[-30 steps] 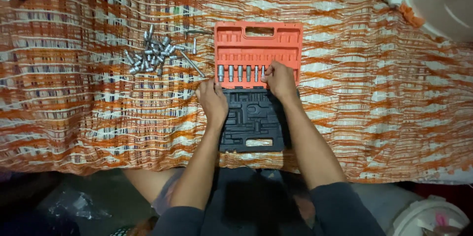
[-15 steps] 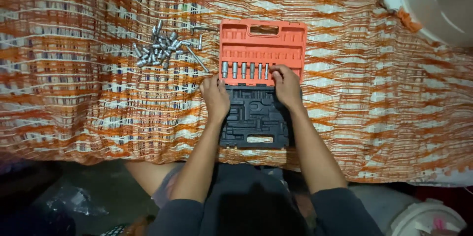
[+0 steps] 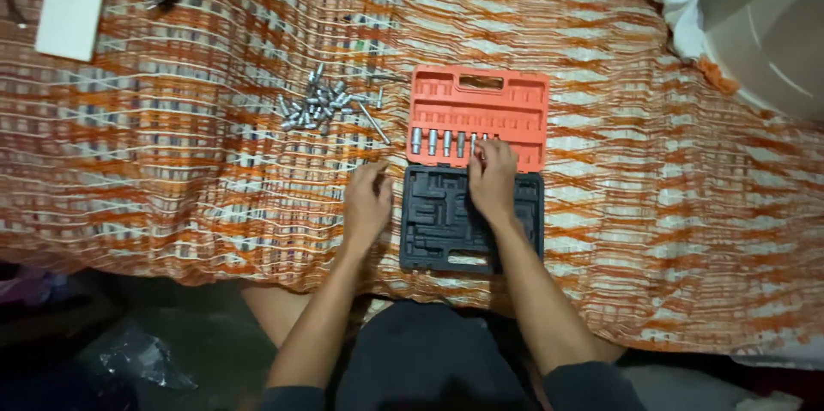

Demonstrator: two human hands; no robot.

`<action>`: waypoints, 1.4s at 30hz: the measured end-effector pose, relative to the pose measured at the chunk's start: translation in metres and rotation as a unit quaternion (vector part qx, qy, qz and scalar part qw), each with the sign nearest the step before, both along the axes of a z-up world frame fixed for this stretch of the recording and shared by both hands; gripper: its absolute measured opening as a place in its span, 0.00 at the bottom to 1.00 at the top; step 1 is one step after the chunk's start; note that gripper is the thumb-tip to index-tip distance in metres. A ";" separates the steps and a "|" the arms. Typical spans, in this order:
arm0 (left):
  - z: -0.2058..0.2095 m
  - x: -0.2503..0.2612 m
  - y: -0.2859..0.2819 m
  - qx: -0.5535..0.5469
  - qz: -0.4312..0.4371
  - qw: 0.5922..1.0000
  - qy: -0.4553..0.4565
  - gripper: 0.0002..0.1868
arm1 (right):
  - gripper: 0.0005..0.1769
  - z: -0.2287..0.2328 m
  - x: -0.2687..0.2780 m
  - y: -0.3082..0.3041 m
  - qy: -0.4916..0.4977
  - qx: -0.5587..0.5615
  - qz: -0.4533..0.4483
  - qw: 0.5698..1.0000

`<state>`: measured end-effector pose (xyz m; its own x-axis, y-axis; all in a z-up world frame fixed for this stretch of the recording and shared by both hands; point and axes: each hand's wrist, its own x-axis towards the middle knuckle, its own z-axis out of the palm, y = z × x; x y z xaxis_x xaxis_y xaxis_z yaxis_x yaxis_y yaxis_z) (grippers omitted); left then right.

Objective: The person is organizing a socket wrench set by placing various sockets into their designated spots in an orange plastic case on a patterned bedspread.

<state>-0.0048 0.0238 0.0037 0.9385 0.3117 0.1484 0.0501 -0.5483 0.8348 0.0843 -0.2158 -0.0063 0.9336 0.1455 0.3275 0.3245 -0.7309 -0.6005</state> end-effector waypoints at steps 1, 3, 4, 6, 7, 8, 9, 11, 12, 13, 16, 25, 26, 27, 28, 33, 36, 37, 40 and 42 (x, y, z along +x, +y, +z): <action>0.006 0.001 0.010 0.002 0.002 1.000 -0.002 0.15 | 0.16 0.008 -0.003 0.010 -0.002 0.002 0.002 1.000; 0.016 0.000 0.028 -0.013 0.041 0.998 0.051 0.13 | 0.18 0.024 -0.012 0.028 -0.025 0.006 0.045 0.999; 0.015 0.001 0.040 -0.013 0.042 0.998 0.052 0.13 | 0.18 0.025 -0.013 0.031 -0.024 0.006 0.046 0.999; 0.011 0.002 0.063 -0.008 0.082 0.993 0.084 0.12 | 0.16 0.026 -0.015 0.037 0.012 0.079 0.012 0.997; 0.009 0.001 0.072 -0.008 0.081 0.993 0.087 0.12 | 0.16 0.024 -0.012 0.032 0.015 0.078 0.011 0.997; 0.007 0.000 0.081 0.002 0.096 0.993 0.074 0.12 | 0.16 0.021 -0.010 0.029 0.044 0.106 -0.036 0.993; 0.006 0.000 0.091 0.012 0.110 0.992 0.060 0.12 | 0.15 0.019 -0.007 0.024 0.073 0.134 -0.082 0.985; -0.001 0.000 0.104 0.008 0.112 0.992 0.065 0.13 | 0.12 -0.004 0.004 0.007 0.063 0.097 -0.082 0.990; -0.004 0.001 0.110 0.003 0.115 0.991 0.070 0.15 | 0.09 -0.015 0.009 -0.003 0.054 0.058 -0.081 0.994; -0.012 0.003 0.108 0.002 0.112 0.991 0.068 0.15 | 0.09 -0.014 0.014 -0.004 0.052 0.058 -0.084 0.993; -0.029 0.001 0.104 0.082 0.098 0.989 0.075 0.16 | 0.08 -0.015 0.022 -0.004 0.068 -0.018 -0.047 0.996; -0.034 0.001 0.103 0.083 0.109 0.983 0.119 0.19 | 0.16 0.022 0.033 0.023 0.192 -0.073 -0.149 0.967; -0.032 0.001 0.101 0.083 0.111 0.983 0.120 0.19 | 0.15 0.014 0.036 0.022 0.188 -0.075 -0.156 0.967; -0.030 0.001 0.100 0.083 0.113 0.983 0.122 0.19 | 0.14 0.007 0.039 0.021 0.183 -0.077 -0.163 0.966; -0.027 0.002 0.100 0.082 0.113 0.983 0.121 0.19 | 0.14 0.001 0.038 0.020 0.183 -0.077 -0.162 0.967; -0.036 0.003 0.099 0.056 0.117 0.984 0.119 0.18 | 0.14 -0.018 0.034 0.009 0.112 -0.039 -0.120 0.986; -0.035 0.002 0.099 0.067 0.113 0.985 0.111 0.17 | 0.12 -0.021 0.037 0.000 0.098 -0.019 -0.090 0.991; -0.034 0.001 0.098 0.066 0.112 0.985 0.111 0.17 | 0.12 -0.014 0.038 0.003 0.099 -0.019 -0.091 0.991; -0.031 0.000 0.098 0.068 0.115 0.984 0.116 0.17 | 0.18 0.001 0.040 0.006 0.156 0.018 -0.135 0.978; -0.031 -0.001 0.098 0.071 0.114 0.986 0.102 0.18 | 0.08 0.001 0.041 0.001 0.106 0.014 -0.061 0.992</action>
<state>-0.0055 0.1222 -0.0278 0.8618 0.5069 0.0211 0.3437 -0.6140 0.7105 0.1250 -0.2153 -0.0052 0.9919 0.0206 0.1251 0.0994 -0.7390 -0.6663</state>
